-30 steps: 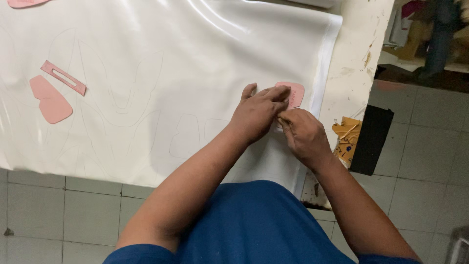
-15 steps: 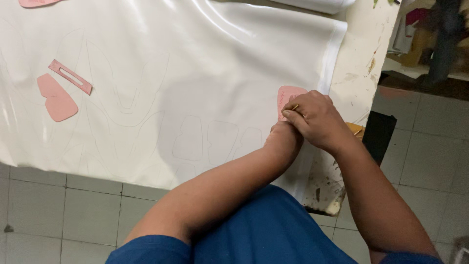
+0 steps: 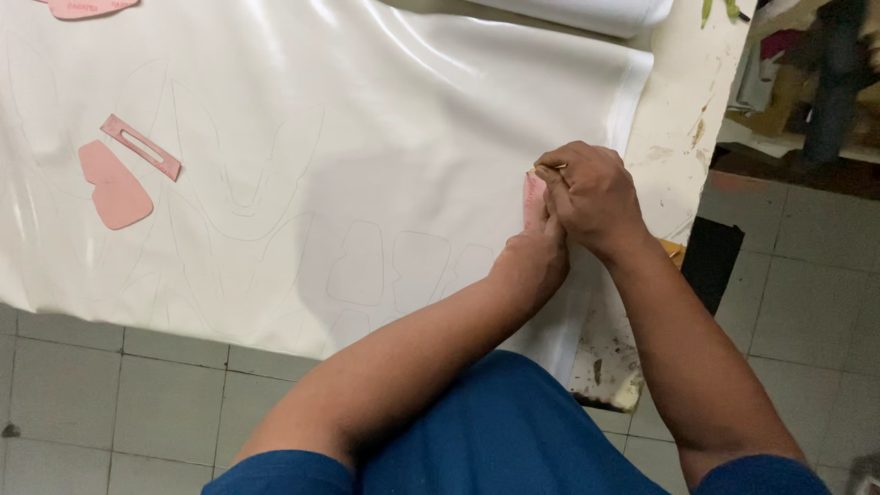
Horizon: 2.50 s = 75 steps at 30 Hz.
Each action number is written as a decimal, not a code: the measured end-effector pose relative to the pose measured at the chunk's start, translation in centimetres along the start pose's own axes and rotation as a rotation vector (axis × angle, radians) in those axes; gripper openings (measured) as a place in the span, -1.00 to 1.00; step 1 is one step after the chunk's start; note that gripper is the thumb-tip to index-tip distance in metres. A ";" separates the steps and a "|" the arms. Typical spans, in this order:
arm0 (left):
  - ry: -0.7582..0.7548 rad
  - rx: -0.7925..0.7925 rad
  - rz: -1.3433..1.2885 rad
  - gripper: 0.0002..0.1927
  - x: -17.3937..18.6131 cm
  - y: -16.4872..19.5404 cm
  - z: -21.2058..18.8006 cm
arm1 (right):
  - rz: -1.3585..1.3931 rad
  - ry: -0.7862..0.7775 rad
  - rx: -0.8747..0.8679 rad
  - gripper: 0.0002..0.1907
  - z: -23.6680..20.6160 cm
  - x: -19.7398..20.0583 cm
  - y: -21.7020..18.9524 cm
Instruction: The person lays pink paper pattern templates labeled PAMATEX onto a roll of white material spread over a work table and traces around each template with a small marking tool, one template at a time, moving finished templates aside and stacking them as marked outlines accumulate on the material.
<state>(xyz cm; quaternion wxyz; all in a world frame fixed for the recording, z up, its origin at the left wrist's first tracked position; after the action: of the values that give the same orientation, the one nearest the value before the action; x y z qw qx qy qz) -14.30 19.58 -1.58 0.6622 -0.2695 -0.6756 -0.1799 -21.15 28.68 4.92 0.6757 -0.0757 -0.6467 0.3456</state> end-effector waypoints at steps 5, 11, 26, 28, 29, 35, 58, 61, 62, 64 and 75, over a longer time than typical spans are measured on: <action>-0.132 0.215 -0.733 -0.25 -2.9 0.6 0.5 | 0.015 0.036 -0.076 -0.89 -0.4 -0.3 0.5; 0.008 0.234 -0.733 -0.30 -2.5 -0.1 0.0 | 0.010 0.076 -0.181 -0.88 -1.3 0.2 2.5; 0.486 0.365 -0.879 -0.61 0.6 -8.9 -5.7 | 0.475 0.066 -0.416 -0.91 -4.6 0.5 1.2; 0.501 0.432 -0.837 -0.63 0.3 -10.7 -6.7 | 0.456 0.108 -0.206 -0.94 -5.6 -1.2 -0.4; 0.453 0.457 -0.862 -0.63 0.0 -11.5 -7.3 | 0.427 0.079 -0.117 -0.90 -5.7 -2.6 -1.3; 0.322 0.202 -0.566 -0.57 -0.5 -12.9 -9.3 | 0.172 0.005 -0.140 -0.79 -7.4 -5.8 -3.6; 0.274 0.172 -0.465 -0.55 -1.8 -12.8 -9.6 | 0.012 0.045 -0.149 -0.69 -8.2 -5.8 -3.1; 0.267 0.171 -0.462 -0.54 -1.9 -12.8 -9.5 | -0.006 0.046 -0.141 -0.69 -8.2 -5.8 -3.2; 0.264 0.170 -0.454 -0.54 -1.9 -12.7 -9.6 | -0.015 0.040 -0.140 -0.69 -8.2 -5.8 -3.2; 0.259 0.166 -0.443 -0.54 -1.9 -12.8 -9.6 | -0.021 0.033 -0.142 -0.69 -8.1 -5.8 -3.2; 0.253 0.171 -0.438 -0.54 -1.6 -12.8 -9.5 | -0.002 0.045 -0.147 -0.69 -8.1 -5.8 -3.5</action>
<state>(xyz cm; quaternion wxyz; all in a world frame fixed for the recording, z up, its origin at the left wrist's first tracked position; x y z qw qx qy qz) -14.42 3.56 -1.20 0.7069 -0.0350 -0.6426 -0.2934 -11.92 25.58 0.84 0.6830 -0.1321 -0.6551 0.2948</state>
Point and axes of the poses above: each hand's wrist, its own z-axis towards the middle knuckle, its own x-axis out of the back of the hand, y = z × x, the point moved 2 cm from there along z, towards the middle knuckle, and after that the axes turned 1 degree about -y, right-handed, at the moved point
